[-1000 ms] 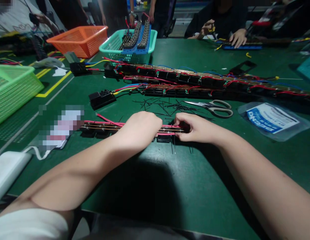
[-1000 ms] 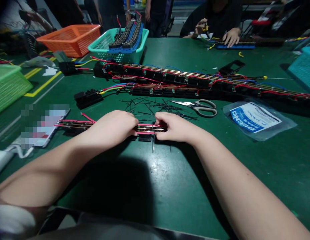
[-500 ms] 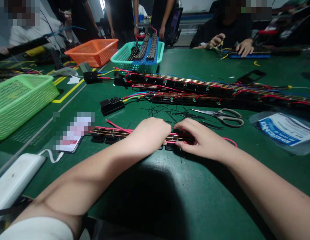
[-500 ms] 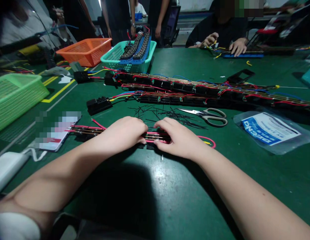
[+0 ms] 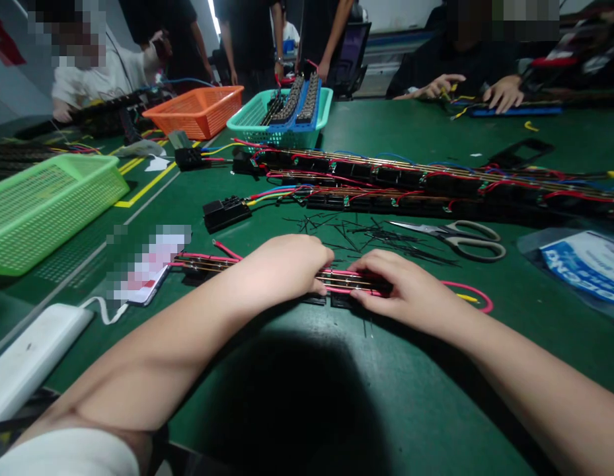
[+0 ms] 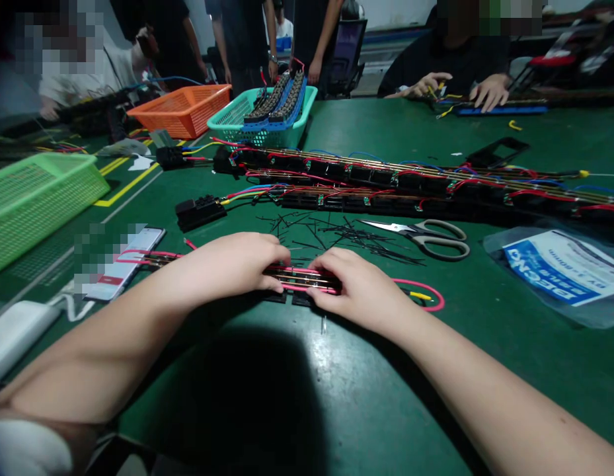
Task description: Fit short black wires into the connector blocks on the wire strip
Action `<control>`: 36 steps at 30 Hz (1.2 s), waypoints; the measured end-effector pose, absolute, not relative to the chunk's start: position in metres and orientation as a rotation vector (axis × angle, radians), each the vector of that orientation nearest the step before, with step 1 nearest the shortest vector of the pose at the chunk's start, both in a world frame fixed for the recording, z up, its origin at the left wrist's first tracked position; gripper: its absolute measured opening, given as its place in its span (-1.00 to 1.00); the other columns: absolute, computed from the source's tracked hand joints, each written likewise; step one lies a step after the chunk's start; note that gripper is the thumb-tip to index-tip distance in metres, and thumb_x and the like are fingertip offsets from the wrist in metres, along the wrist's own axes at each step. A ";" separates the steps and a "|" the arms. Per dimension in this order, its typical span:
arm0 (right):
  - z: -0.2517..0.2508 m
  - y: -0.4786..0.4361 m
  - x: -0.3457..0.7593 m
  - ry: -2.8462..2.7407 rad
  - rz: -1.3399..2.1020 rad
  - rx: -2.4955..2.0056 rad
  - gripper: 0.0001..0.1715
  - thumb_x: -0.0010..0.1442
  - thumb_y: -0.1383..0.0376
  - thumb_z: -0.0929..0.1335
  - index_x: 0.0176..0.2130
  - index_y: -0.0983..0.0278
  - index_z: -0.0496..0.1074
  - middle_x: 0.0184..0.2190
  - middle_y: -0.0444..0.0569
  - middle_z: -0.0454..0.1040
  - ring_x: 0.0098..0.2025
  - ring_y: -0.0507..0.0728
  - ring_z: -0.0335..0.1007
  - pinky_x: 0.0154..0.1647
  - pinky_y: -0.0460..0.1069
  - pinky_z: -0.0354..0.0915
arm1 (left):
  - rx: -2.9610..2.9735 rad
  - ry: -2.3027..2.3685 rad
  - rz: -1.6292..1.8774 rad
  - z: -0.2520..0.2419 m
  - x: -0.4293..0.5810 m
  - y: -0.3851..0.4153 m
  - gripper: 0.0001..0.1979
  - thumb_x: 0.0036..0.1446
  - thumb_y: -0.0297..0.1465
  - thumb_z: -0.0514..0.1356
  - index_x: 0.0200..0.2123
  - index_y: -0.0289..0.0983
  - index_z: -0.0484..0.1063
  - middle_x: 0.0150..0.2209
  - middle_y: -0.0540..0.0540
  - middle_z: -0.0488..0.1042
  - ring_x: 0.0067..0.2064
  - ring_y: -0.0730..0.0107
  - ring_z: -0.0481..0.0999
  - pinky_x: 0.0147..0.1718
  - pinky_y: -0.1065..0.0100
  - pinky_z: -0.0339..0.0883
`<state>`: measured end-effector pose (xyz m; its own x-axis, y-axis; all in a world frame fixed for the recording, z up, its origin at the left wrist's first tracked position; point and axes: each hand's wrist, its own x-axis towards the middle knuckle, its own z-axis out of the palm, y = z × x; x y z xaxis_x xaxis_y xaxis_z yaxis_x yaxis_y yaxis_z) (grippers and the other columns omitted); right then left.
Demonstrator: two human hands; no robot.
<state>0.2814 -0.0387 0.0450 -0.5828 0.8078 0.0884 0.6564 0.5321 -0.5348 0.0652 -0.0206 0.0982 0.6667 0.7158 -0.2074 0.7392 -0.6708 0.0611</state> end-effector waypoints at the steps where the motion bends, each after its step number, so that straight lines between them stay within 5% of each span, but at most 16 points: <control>1: 0.045 -0.039 0.281 -2.445 0.653 -1.209 -0.76 0.15 0.23 0.37 -0.15 0.24 0.43 -0.22 0.05 0.47 -0.15 0.21 0.41 -0.15 0.10 0.34 | 2.735 1.226 -0.266 0.100 0.063 -0.021 -0.73 0.09 -0.21 0.27 -0.17 -0.22 0.51 -0.23 -0.11 0.53 -0.20 0.22 0.54 -0.31 0.35 0.33; 36: 0.039 -0.039 0.282 -2.424 0.620 -1.193 -0.77 0.14 0.25 0.39 -0.17 0.26 0.46 -0.23 0.01 0.47 -0.15 0.18 0.41 -0.13 0.07 0.34 | 2.715 1.356 -0.385 0.106 0.062 -0.033 -0.76 0.17 -0.24 0.12 -0.14 -0.18 0.45 -0.24 -0.11 0.51 -0.25 0.20 0.53 -0.34 0.32 0.31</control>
